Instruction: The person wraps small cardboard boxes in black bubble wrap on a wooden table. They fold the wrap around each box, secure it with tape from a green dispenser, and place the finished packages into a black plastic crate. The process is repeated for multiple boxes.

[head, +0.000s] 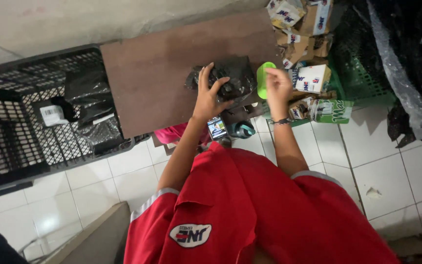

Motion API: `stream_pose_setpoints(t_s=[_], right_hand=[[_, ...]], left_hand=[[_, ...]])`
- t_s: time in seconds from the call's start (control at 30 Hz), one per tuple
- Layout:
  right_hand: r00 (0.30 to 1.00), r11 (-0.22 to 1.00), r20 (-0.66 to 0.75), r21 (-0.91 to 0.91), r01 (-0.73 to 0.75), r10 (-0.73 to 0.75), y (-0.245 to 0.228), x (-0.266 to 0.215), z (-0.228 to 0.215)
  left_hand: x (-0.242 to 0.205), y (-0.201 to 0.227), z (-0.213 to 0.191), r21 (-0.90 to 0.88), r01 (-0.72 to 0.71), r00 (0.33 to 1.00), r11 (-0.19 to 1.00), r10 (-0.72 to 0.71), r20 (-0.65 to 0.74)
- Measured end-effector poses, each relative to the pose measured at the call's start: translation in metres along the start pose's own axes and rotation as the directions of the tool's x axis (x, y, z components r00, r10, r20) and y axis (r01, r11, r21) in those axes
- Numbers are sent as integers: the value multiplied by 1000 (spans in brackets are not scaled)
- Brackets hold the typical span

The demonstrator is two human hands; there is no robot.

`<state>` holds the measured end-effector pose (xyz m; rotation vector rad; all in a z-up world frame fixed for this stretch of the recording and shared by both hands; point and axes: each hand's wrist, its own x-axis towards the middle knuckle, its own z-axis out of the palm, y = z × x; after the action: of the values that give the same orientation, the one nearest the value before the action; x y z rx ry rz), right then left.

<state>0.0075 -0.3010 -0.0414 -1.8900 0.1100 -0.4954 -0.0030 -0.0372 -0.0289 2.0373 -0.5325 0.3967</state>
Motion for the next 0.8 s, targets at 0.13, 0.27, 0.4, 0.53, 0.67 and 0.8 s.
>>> stream_pose_setpoints(t_s=[0.13, 0.27, 0.4, 0.53, 0.67, 0.8], right_hand=[[991, 947, 17, -296, -124, 135, 73, 11, -41], [933, 884, 81, -358, -301, 350, 103, 4, -48], [995, 859, 44, -510, -56, 91, 129, 9, -36], [988, 860, 74, -505, -79, 134, 137, 16, -30], [935, 869, -7, -365, -334, 356, 115, 17, -22], [908, 875, -36, -255, -413, 418, 99, 15, -18]], left_hand=[[4, 6, 6, -23, 32, 999, 999, -32, 29], [9, 8, 10, -30, 16, 999, 999, -15, 37], [10, 10, 9, -33, 3, 999, 999, -1, 33], [11, 8, 9, -29, 10, 999, 1000, -9, 43], [10, 4, 9, -28, -2, 999, 1000, 3, 45], [9, 3, 10, -28, -6, 999, 1000, 7, 40]])
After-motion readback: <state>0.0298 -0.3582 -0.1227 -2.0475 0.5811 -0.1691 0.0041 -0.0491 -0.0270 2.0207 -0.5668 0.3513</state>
